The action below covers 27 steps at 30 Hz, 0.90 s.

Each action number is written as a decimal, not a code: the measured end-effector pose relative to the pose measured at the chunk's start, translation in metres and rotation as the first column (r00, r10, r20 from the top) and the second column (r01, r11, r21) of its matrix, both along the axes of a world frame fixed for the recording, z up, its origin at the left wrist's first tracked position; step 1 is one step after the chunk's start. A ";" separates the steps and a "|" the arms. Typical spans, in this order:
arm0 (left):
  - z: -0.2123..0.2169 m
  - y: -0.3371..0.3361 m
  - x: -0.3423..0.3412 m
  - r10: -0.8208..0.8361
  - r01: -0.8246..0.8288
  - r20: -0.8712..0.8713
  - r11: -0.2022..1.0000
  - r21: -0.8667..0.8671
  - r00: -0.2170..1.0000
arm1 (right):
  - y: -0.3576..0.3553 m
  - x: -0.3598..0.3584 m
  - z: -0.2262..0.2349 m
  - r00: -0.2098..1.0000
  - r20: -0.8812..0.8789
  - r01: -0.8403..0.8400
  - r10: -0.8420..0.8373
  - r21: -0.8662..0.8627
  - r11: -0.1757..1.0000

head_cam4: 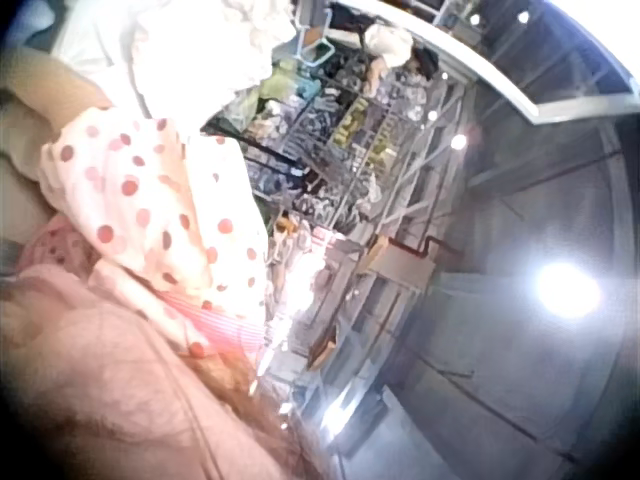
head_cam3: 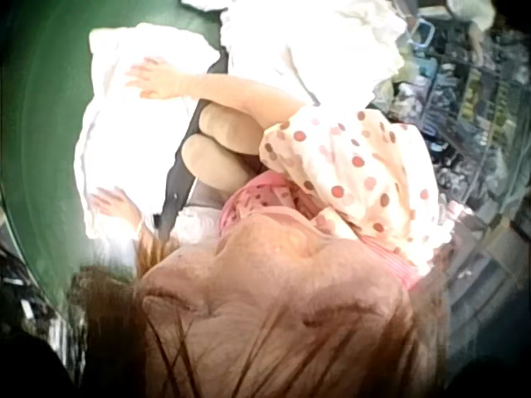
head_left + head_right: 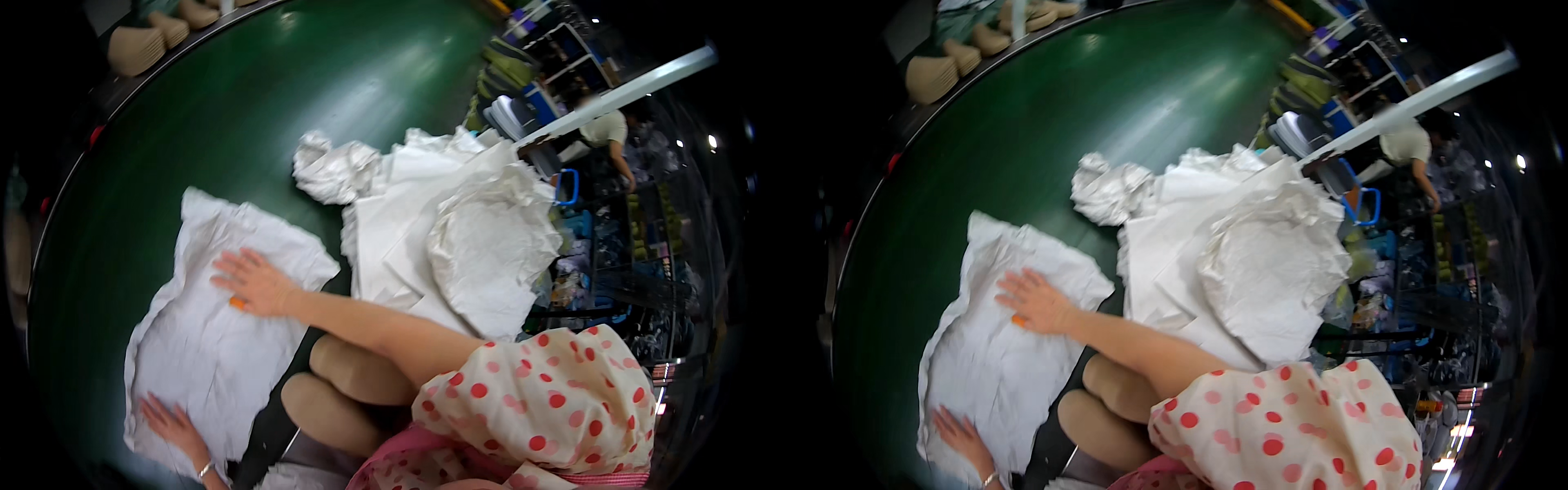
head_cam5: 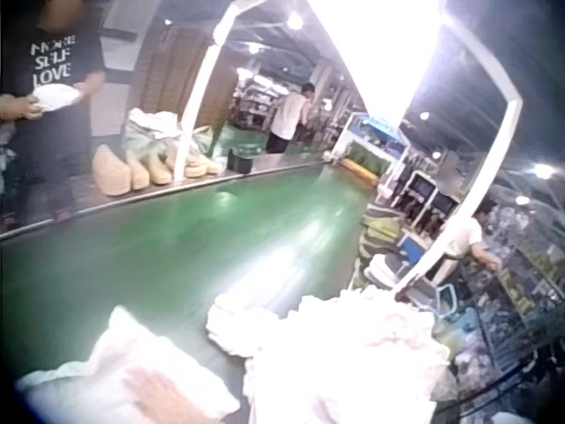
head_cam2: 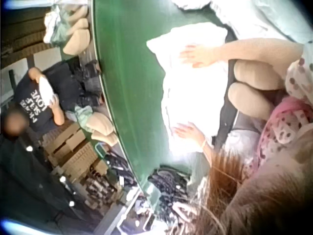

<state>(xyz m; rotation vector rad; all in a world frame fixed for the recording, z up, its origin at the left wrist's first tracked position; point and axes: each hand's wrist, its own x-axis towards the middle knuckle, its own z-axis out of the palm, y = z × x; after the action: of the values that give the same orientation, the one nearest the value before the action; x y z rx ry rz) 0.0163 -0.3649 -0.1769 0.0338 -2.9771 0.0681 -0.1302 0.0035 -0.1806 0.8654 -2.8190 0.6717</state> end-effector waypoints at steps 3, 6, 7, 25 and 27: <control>0.045 0.049 -0.035 -0.021 0.057 -0.148 0.967 0.246 0.989 | -0.016 -0.002 0.004 1.000 0.002 -0.022 0.022 -0.075 0.997; 0.059 0.116 -0.071 -0.160 0.189 -0.116 0.928 0.320 0.980 | -0.026 -0.001 0.000 1.000 -0.012 -0.023 0.021 -0.183 0.983; 0.056 0.124 -0.072 -0.203 0.214 -0.069 0.935 0.284 0.977 | -0.012 -0.002 -0.005 1.000 -0.025 -0.004 -0.001 -0.223 0.975; 0.057 0.236 -0.049 -0.234 0.204 0.056 0.923 0.328 0.971 | 0.206 0.018 0.191 0.855 -0.267 0.170 -0.445 -0.666 0.726; 0.118 0.279 -0.050 -0.205 0.219 -0.084 0.842 0.494 0.975 | 0.220 0.068 0.241 0.950 0.123 0.270 -0.288 -0.786 0.556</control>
<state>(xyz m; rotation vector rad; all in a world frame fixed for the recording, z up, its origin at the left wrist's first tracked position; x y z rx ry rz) -0.0338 -0.0857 -0.0588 -0.2315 -2.8577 -0.7285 -0.0625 0.2234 0.0600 0.2230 -2.1174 1.6470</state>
